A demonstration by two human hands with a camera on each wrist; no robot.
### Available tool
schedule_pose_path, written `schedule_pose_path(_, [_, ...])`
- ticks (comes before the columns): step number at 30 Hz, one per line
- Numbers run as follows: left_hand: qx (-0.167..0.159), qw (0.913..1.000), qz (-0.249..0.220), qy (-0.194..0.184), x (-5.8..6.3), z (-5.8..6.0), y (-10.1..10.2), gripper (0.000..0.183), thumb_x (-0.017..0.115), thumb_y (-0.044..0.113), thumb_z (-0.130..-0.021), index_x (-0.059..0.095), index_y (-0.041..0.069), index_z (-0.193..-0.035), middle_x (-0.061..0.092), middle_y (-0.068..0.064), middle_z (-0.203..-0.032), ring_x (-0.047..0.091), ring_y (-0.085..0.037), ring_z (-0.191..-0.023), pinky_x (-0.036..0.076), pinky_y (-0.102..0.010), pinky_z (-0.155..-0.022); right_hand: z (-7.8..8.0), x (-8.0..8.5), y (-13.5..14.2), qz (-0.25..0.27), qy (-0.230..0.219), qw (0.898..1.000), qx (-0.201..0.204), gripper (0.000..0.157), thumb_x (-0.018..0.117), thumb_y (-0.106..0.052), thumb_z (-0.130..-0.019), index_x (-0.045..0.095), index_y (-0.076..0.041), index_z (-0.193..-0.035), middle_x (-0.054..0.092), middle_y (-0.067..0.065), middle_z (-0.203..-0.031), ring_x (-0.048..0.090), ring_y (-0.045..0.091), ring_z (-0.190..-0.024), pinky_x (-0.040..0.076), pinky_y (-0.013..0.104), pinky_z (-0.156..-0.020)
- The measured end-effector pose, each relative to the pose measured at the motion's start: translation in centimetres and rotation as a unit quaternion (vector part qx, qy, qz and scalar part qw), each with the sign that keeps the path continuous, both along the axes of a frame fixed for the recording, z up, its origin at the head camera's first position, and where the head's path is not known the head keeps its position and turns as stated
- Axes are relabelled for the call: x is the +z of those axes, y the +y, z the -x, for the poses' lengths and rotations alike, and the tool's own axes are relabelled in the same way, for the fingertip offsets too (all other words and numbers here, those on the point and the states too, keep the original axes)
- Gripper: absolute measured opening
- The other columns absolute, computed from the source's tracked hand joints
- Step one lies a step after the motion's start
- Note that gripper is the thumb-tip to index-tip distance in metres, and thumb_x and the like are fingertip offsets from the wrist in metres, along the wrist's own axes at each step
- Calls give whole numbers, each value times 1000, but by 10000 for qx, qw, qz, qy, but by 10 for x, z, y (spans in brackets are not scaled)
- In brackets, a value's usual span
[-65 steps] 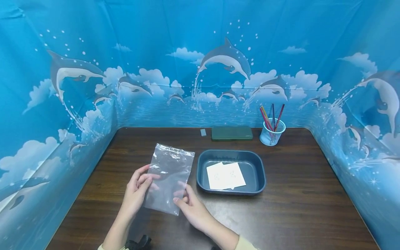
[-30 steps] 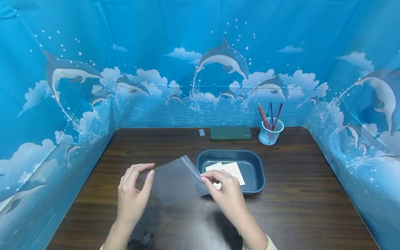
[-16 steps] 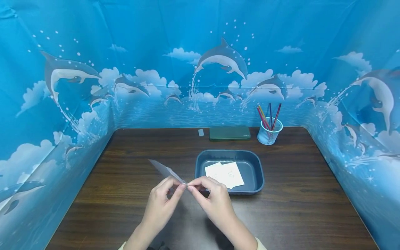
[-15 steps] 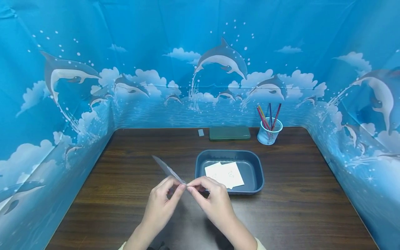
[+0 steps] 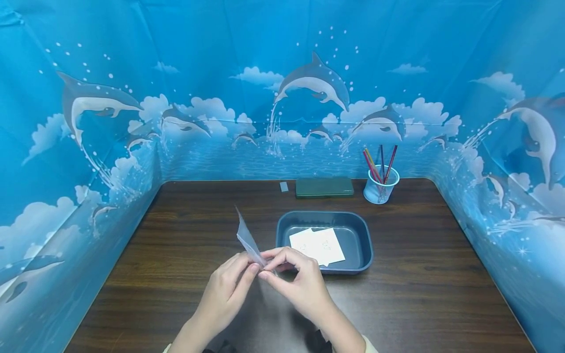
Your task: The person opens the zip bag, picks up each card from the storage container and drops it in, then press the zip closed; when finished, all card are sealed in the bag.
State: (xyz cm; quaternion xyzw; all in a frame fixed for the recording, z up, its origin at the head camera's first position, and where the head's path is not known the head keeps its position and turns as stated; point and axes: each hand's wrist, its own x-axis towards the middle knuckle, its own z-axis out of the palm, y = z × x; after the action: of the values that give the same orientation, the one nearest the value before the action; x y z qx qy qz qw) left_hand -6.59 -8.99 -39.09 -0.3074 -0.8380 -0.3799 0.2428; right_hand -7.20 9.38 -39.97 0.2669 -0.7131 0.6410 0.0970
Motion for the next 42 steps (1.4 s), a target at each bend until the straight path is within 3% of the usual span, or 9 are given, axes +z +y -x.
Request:
schedule_pose_path(6, [-181,9989,-295,-319,2,-2,0,10,53,9,-98,61,15,-100,62,7,-92,59,-7,-83,51,-23,-72,-3,3,3,341,-874,9952,277,25,74,-7,-84,63,-13,-106,67,6,-110,64,25,-99,56,37,-78])
schedule_pose_path(10, [-142,9994,-222,-229,3,-2,1,11,52,9,-98,61,14,-98,63,7,-91,59,-7,-81,50,-21,-71,-3,5,3,458,-1173,9916,302,27,70,-6,-87,63,-9,-113,67,6,-106,64,26,-95,56,36,-77])
schedule_pose_path(16, [-53,9999,-72,-63,4,-2,3,13,53,9,-95,56,18,-85,54,12,-78,50,-4,-71,44,-15,-63,-8,16,-3,203,-755,9969,-73,11,66,0,-89,68,-7,-97,69,4,-98,67,21,-85,57,33,-70])
schedule_pose_path(22, [-71,9998,-200,-64,3,0,2,17,54,7,-93,52,20,-81,49,12,-76,47,-5,-70,39,-12,-61,-11,22,-7,-83,-582,9975,-391,8,67,-3,-89,67,-9,-85,68,-1,-87,63,16,-79,56,33,-64])
schedule_pose_path(27, [-350,9968,-593,-416,1,1,3,18,55,6,-94,55,19,-82,52,10,-79,49,-5,-75,44,-17,-62,-4,6,-2,49,-1289,9916,2,7,64,-12,-93,69,-12,-89,67,2,-88,60,20,-78,53,30,-65])
schedule_pose_path(31, [-501,9932,-856,-616,1,1,4,17,55,5,-95,58,18,-85,55,9,-80,51,-6,-75,49,-23,-62,-2,4,2,104,-1804,9834,187,12,63,-20,-94,70,-12,-91,69,4,-90,61,25,-84,52,31,-71])
schedule_pose_path(36, [-595,9912,-936,-719,0,1,3,18,55,3,-94,58,18,-85,55,8,-81,52,-6,-76,48,-22,-63,-3,7,4,102,-2154,9763,177,15,64,-22,-94,71,-9,-92,67,6,-86,60,23,-81,51,31,-71])
schedule_pose_path(42, [-723,9889,-1078,-729,-4,3,2,23,55,-4,-91,56,17,-81,58,5,-84,53,-14,-90,48,-28,-69,-2,11,8,292,-2734,9614,-120,23,65,-24,-93,69,-2,-92,66,10,-86,57,20,-80,48,29,-70])
